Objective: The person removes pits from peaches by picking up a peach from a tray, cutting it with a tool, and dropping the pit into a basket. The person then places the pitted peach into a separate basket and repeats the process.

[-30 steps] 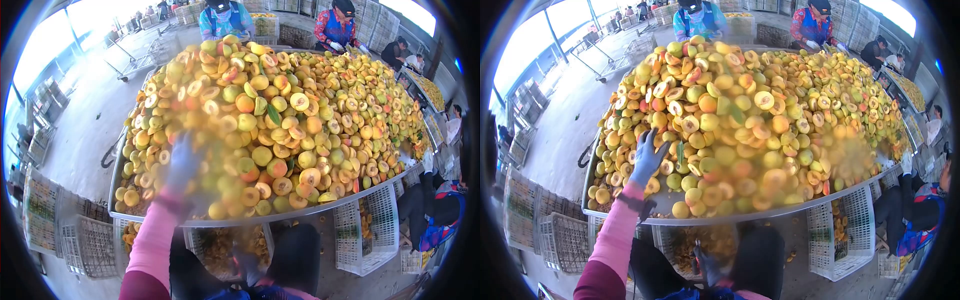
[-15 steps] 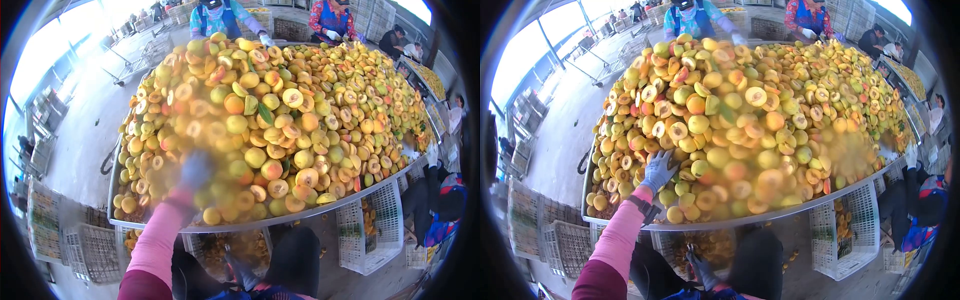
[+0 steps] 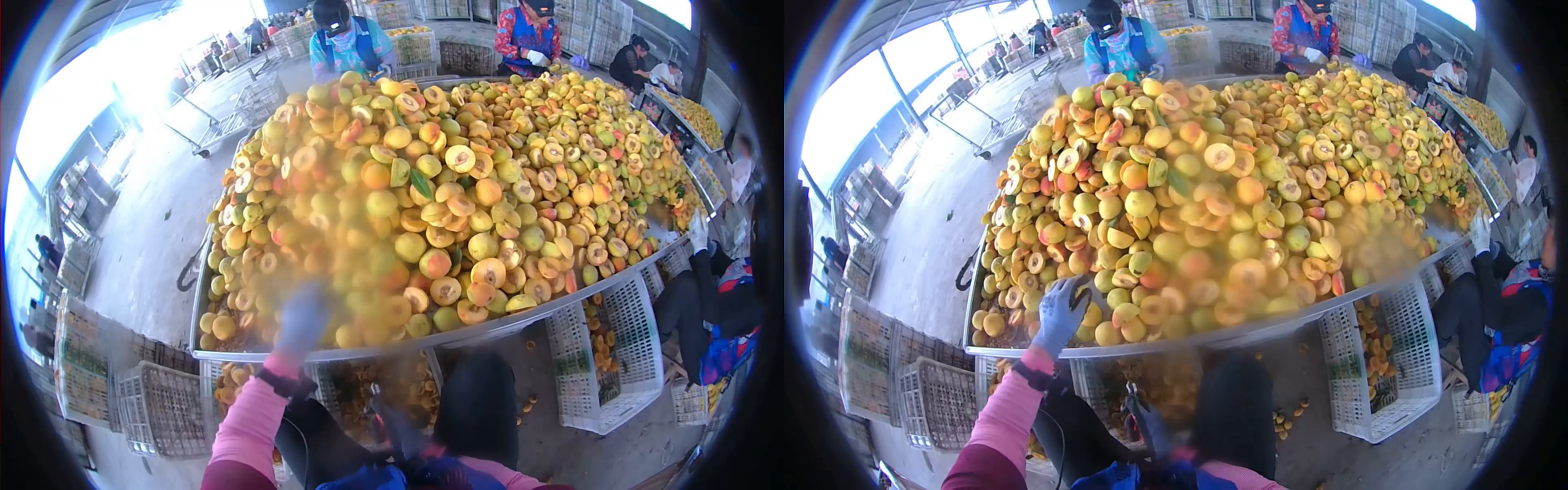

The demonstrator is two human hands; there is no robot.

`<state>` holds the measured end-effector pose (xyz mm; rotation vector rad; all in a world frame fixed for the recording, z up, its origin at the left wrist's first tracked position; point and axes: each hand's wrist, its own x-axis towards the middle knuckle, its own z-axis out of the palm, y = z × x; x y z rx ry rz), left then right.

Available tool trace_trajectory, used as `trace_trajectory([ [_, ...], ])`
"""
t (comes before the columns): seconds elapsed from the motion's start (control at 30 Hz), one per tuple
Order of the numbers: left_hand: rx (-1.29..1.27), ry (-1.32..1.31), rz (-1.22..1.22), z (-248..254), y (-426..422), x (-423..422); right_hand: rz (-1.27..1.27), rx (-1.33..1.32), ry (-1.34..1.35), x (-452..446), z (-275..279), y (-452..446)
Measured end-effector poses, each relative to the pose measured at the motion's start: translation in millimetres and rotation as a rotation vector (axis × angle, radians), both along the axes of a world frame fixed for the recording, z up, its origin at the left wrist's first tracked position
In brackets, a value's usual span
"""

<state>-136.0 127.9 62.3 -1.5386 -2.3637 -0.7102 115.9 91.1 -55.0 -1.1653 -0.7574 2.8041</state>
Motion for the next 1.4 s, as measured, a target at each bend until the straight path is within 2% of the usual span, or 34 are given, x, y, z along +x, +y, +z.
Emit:
trace_trajectory([
  [0.1,0.027,-0.153,-0.031,30.9,-25.3,51.1,-0.059,-0.044,-0.019,3.8,2.1,0.5],
  [0.17,-0.121,-0.371,-0.008,34.1,-51.1,74.9,-0.083,-0.095,-0.028,6.0,6.8,1.3],
  [0.23,0.077,-0.474,-0.055,16.9,-71.4,92.0,-0.117,-0.218,0.011,12.2,6.2,1.4],
  [0.3,0.203,-0.821,0.036,3.3,-91.2,108.2,-0.052,0.067,0.125,17.1,-25.8,2.5],
  [0.37,0.399,-1.146,0.12,-36.1,-112.6,110.6,0.092,0.608,0.285,28.5,-50.6,4.7],
  [0.4,0.327,-0.986,0.063,-38.0,-118.7,111.5,0.205,1.004,0.393,30.7,-46.0,15.8],
  [0.43,0.383,-1.254,0.148,-35.4,-123.6,114.0,0.176,1.067,0.445,28.7,-42.8,14.8],
  [0.47,0.51,-1.334,0.179,-28.7,-121.7,124.0,0.145,1.131,0.496,25.6,-32.5,14.5],
  [0.5,0.504,-1.431,0.208,-24.0,-122.9,129.3,0.06,1.26,0.437,27.7,-7.1,11.0],
  [0.53,0.42,-1.287,0.162,-17.3,-122.0,130.5,-0.026,1.384,0.36,29.9,18.3,7.3],
  [0.57,0.443,-1.373,0.151,-14.8,-122.6,134.9,0.035,1.473,0.272,31.4,35.2,4.1],
  [0.6,0.446,-1.281,0.181,-5.7,-117.0,142.3,0.099,1.561,0.184,32.6,52.4,1.2],
  [0.63,0.415,-1.237,0.177,0.3,-116.9,147.3,0.137,1.486,0.169,32.6,49.8,-10.0],
  [0.67,0.412,-1.327,0.165,-1.0,-118.0,149.3,0.172,1.411,0.151,32.2,46.9,-21.0],
  [0.7,0.42,-1.413,0.139,-4.6,-118.1,152.7,0.152,1.611,0.221,32.2,39.9,-29.4],
  [0.77,0.509,-1.25,0.162,-16.2,-111.4,165.0,0.154,1.705,0.283,29.9,38.9,-28.3],
  [0.8,0.513,-1.308,0.243,-20.4,-114.5,172.3,0.191,1.573,0.26,33.2,43.0,-29.0],
  [0.9,0.583,-1.31,0.254,-26.9,-116.5,174.2,0.12,1.026,0.187,29.7,63.1,-27.3],
  [1.0,0.631,-1.211,0.271,-27.5,-119.9,167.8,0.111,1.469,0.074,33.2,36.2,-29.9],
  [1.1,0.566,-0.93,0.311,-36.2,-128.8,149.6,0.248,0.748,-0.167,33.3,25.2,3.2],
  [1.13,0.523,-0.818,0.342,-40.0,-132.0,143.4,0.384,0.568,-0.189,28.0,19.2,3.6],
  [1.17,0.569,-0.999,0.33,-37.3,-130.0,139.8,0.51,0.388,-0.209,22.5,10.9,3.4],
  [1.2,0.506,-0.933,0.317,-35.1,-129.8,137.1,0.615,0.677,-0.2,19.4,5.0,-12.8],
  [1.27,0.441,-0.885,0.313,-34.3,-134.6,139.6,0.174,1.281,0.005,22.5,11.8,-11.8],
  [1.37,0.554,-1.06,0.277,-35.6,-132.9,146.8,0.027,1.1,0.126,17.6,54.9,-17.1],
  [1.4,0.454,-0.914,0.213,-39.9,-134.0,146.7,0.086,1.318,0.171,20.1,55.9,-22.8],
])
